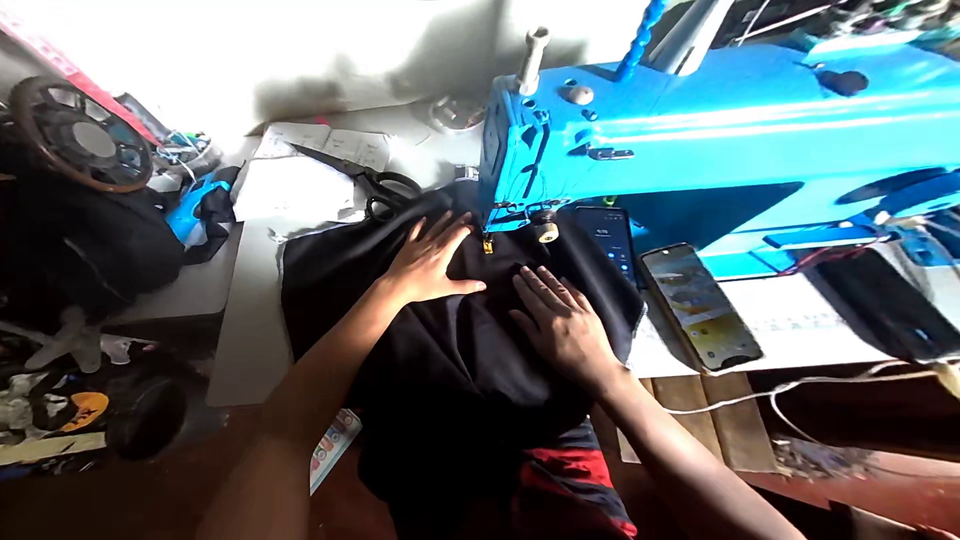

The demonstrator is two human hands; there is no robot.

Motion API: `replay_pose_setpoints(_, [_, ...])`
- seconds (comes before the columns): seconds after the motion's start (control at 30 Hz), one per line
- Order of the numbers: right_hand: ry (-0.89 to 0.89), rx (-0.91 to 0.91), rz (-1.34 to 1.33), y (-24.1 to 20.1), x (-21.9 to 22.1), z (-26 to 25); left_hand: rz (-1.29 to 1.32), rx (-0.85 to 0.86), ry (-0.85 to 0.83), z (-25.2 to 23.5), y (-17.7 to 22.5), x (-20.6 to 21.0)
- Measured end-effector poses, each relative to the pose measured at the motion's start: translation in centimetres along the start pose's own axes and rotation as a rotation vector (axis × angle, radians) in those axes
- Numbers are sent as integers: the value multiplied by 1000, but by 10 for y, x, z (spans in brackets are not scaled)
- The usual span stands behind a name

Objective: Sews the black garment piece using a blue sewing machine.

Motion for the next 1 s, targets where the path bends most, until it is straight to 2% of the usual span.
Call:
replay_pose_setpoints(0.4, [-66,27,30,0,-1,1,38,-25,-150,-6,0,-2])
replay_pose_setpoints(0.7, [-104,-23,45,11,1,-21,47,-41,-138,-18,-12,-9])
replay_pose_setpoints(1.0, [-235,-66,53,27,3,-40,7,-68,-77,-24,-20,-10])
Point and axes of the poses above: each hand's wrist, its own z-axis away from the middle knuckle, its own x-axis out of the palm, y = z × x, the point moved 7 cm from there along -z, towards the middle knuckle, and after that the axes turned 8 degrees about -y, right-handed, at the moved point
